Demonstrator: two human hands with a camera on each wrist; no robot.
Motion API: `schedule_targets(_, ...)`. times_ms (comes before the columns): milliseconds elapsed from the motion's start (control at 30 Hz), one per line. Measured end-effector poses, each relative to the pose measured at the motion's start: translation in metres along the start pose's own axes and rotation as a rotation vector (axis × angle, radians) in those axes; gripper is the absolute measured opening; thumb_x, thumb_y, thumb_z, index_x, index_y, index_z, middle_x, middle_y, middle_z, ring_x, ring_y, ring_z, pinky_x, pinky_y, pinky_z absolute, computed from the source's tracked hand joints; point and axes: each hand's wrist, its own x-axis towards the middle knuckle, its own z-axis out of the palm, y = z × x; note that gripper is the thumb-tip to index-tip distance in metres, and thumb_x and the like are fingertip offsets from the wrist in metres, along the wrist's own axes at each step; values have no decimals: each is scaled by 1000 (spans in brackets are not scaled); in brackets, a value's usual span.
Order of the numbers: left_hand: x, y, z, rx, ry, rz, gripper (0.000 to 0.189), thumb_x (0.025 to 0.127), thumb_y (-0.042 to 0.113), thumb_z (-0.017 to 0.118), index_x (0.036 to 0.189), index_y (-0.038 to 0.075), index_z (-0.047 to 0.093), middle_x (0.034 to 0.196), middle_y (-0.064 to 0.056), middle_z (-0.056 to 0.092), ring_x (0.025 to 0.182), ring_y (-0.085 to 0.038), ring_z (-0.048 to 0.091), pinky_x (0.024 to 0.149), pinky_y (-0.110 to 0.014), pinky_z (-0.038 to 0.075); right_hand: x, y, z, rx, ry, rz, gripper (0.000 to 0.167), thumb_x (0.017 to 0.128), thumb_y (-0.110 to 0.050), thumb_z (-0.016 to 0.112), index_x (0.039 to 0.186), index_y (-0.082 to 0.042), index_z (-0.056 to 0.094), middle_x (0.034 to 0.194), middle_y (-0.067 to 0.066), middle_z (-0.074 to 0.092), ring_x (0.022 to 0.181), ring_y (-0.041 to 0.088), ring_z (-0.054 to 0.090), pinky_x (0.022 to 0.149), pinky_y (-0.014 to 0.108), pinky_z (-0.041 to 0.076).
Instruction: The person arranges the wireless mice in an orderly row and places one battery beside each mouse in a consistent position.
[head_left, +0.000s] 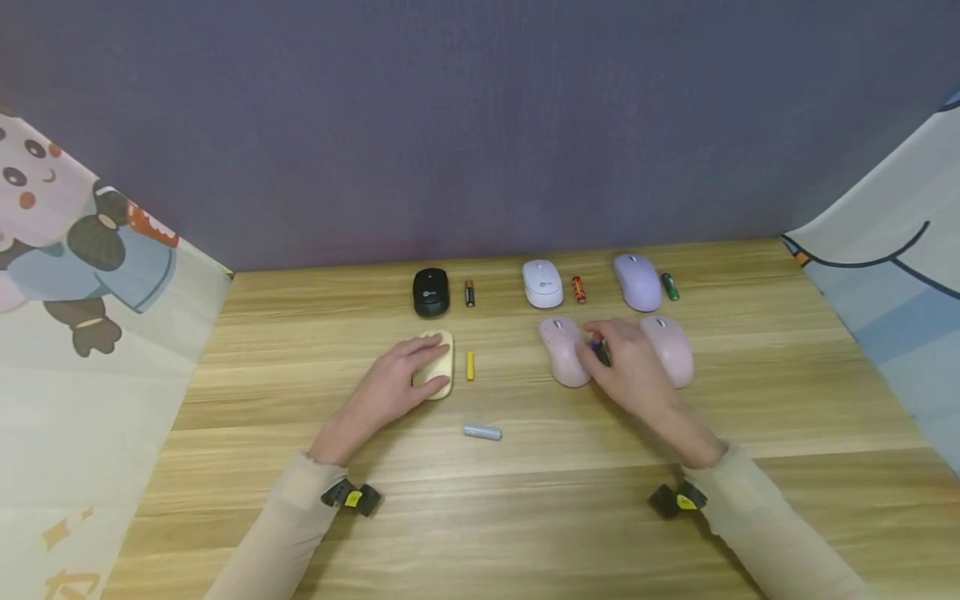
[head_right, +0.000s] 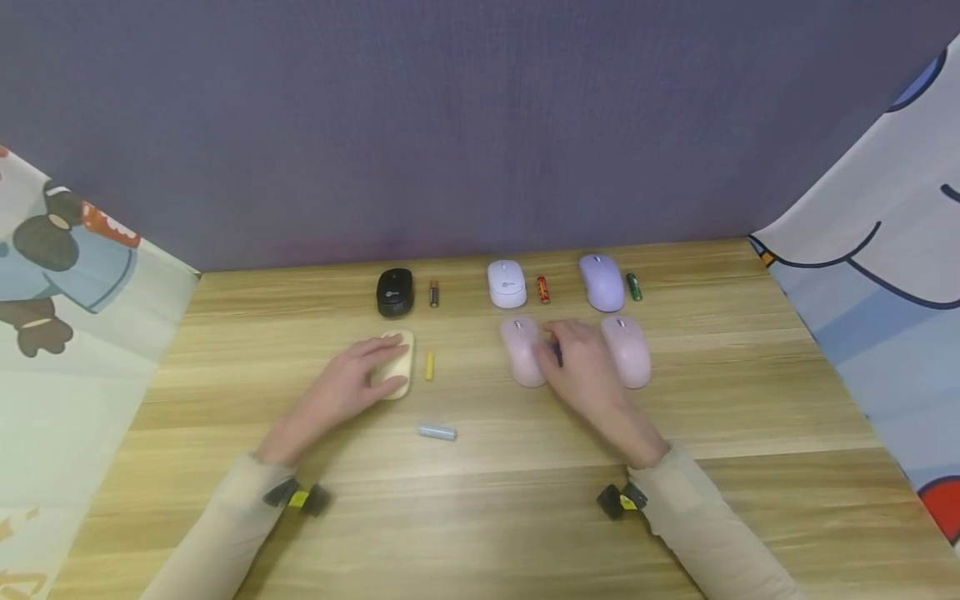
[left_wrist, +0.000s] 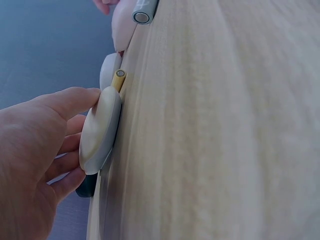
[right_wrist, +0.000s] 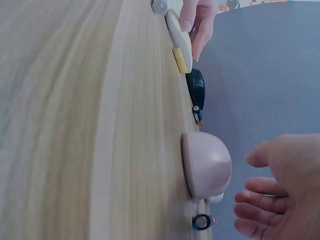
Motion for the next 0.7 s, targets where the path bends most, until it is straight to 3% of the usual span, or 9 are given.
schedule_targets(467,0,0,0,-11,8,2,57,96,37,73,143,7,61,152,-15,54,141,-39,50,121,-52,36,5,-23,16,83,-33,-195,30,94,-15,73,119,0,69,103,11,70,95,24,63,81,41,57)
schedule_targets(700,0,-1,1,-14,8,5,56,96,37,73,142,7,61,152,-15,54,140,-39,50,121,-52,37,2,-36,27,91,-132,-245,31,95,-14,74,123,-2,68,110,11,70,95,21,64,81,38,60)
